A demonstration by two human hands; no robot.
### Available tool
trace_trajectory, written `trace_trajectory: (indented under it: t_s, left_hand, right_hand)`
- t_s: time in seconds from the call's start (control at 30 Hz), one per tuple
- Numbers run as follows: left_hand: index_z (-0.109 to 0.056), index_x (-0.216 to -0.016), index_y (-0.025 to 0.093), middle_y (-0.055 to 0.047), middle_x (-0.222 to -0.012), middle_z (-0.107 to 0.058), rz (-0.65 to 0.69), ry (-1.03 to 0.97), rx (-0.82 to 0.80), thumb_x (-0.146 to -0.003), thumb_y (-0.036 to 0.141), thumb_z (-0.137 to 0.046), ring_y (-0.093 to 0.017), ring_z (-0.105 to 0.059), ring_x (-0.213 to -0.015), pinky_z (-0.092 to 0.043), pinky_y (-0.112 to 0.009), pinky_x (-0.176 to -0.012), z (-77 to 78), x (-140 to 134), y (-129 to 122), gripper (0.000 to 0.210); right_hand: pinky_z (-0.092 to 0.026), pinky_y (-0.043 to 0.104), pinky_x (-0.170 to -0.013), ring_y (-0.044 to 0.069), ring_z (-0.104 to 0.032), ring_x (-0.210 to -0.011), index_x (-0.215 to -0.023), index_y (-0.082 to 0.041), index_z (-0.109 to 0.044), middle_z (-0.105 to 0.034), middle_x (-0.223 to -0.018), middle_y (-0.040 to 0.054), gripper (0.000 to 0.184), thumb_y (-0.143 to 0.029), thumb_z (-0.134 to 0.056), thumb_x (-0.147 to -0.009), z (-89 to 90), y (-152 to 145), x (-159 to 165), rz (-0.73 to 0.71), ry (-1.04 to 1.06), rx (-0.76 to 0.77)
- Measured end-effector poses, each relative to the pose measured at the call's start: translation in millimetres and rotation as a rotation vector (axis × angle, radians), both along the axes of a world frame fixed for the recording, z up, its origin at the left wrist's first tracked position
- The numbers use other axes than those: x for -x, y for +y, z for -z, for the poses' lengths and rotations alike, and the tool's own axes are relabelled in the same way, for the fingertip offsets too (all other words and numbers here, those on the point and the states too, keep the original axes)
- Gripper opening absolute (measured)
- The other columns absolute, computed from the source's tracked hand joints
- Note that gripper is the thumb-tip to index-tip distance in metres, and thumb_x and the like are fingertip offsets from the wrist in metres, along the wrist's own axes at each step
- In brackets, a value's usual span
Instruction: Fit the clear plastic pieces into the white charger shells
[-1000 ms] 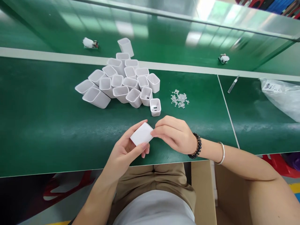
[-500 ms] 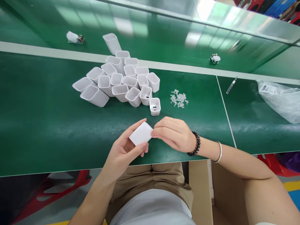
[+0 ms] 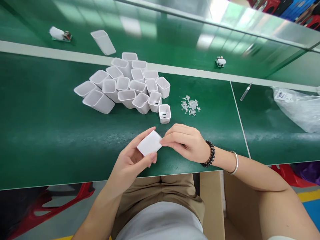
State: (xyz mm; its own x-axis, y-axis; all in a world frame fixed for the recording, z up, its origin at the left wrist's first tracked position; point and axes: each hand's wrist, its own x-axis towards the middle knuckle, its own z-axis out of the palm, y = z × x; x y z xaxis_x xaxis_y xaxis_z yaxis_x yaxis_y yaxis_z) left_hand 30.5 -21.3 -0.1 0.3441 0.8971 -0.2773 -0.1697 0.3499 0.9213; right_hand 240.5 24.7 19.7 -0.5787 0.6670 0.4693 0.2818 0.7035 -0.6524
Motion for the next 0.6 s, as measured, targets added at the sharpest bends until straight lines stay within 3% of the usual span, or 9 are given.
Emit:
trace_trajectory:
  t_s: [0.13,0.27,0.6]
  left_hand:
    - [-0.05,-0.142,0.034,-0.005,-0.11,-0.051,0.014,0.08,-0.127,-0.091,0.027,-0.062,-0.013,-0.055,-0.085,-0.052,-0.022,-0.068,5.0,-0.6,-1.5,0.052]
    - [-0.048,-0.142,0.039,-0.004,-0.115,-0.047,0.036,0.201,-0.222,-0.092,0.024,-0.06,-0.011,-0.054,-0.086,-0.051,-0.02,-0.066,7.7,-2.0,-4.5,0.053]
    - [-0.046,-0.143,0.035,-0.003,-0.113,-0.047,0.129,0.381,-0.376,-0.091,0.015,-0.057,-0.008,-0.05,-0.075,-0.048,-0.018,-0.059,4.8,-5.1,-5.1,0.057]
  right_hand:
    - [-0.053,0.022,-0.063,0.011,-0.062,-0.068,-0.093,-0.019,-0.066,-0.071,-0.082,0.002,0.004,-0.022,-0.064,-0.093,-4.0,-1.6,-1.1,0.089,-0.032,0.282]
    - [-0.048,0.019,-0.055,0.008,-0.057,-0.059,-0.084,-0.016,-0.065,-0.068,-0.072,-0.0004,0.015,-0.029,-0.067,-0.091,-8.4,-0.3,-6.5,0.097,-0.152,0.524]
    - [-0.045,0.02,-0.06,0.009,-0.058,-0.062,-0.089,-0.016,-0.065,-0.069,-0.075,-0.0003,0.013,-0.021,-0.057,-0.097,-2.3,1.0,-16.2,-0.062,-0.346,0.374]
